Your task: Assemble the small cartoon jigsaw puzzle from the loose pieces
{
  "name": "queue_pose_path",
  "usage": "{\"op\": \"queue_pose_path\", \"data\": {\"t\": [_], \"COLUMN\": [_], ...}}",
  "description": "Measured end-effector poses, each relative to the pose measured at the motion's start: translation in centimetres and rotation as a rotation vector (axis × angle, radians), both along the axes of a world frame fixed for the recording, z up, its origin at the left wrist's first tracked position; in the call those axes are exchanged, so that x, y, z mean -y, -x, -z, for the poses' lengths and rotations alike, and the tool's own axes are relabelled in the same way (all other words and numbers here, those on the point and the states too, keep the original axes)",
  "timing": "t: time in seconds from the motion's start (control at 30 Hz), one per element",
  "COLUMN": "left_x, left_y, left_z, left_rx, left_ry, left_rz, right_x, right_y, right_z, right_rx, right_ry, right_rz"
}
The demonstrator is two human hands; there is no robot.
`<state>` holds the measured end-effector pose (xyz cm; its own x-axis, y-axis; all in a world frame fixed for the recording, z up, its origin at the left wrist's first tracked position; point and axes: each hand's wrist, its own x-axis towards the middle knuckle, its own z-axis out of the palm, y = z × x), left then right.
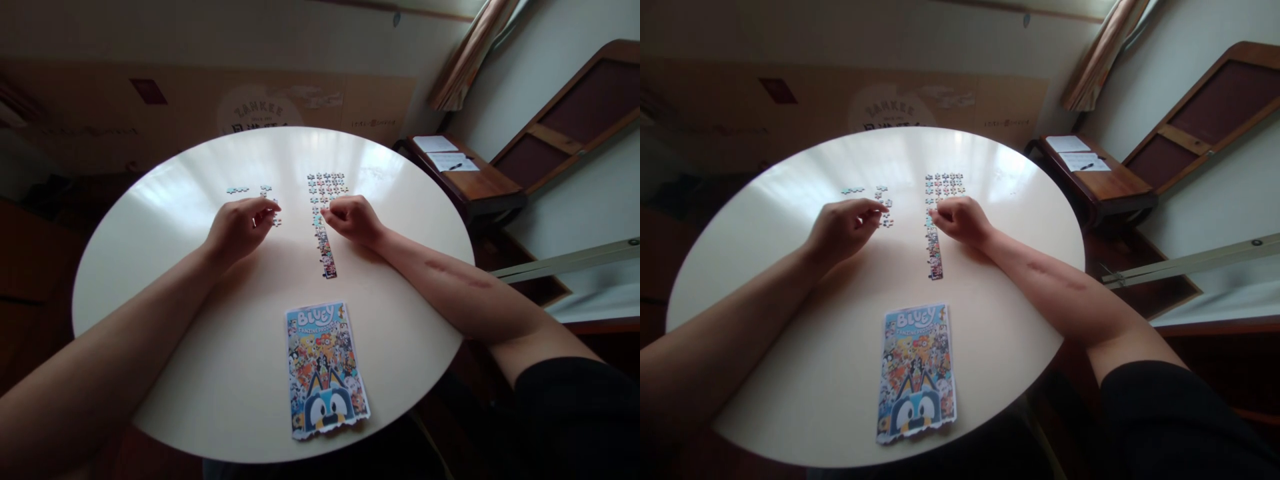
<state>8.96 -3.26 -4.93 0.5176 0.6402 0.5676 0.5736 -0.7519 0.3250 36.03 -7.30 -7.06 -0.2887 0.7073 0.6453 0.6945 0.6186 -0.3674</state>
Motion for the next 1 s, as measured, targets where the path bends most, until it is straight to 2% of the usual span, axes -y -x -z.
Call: {"op": "queue_pose_path", "data": {"t": [0.27,1.0], "left_x": [-0.19,-0.22], "left_y": [0.49,0.32], "left_z": [-0.09,-0.42], "left_rx": [0.027,0.043], "left_ry": [0.025,0.027], "left_rz": [-0.021,-0.008], "right_x": [-0.10,-0.17], "right_y": [0.27,0.18], "right_z": [0.33,0.22], "right_rx": [0.004,-0.044], "right_ry": [0.028,0.056], "right_rz": [0.024,-0.048]}}
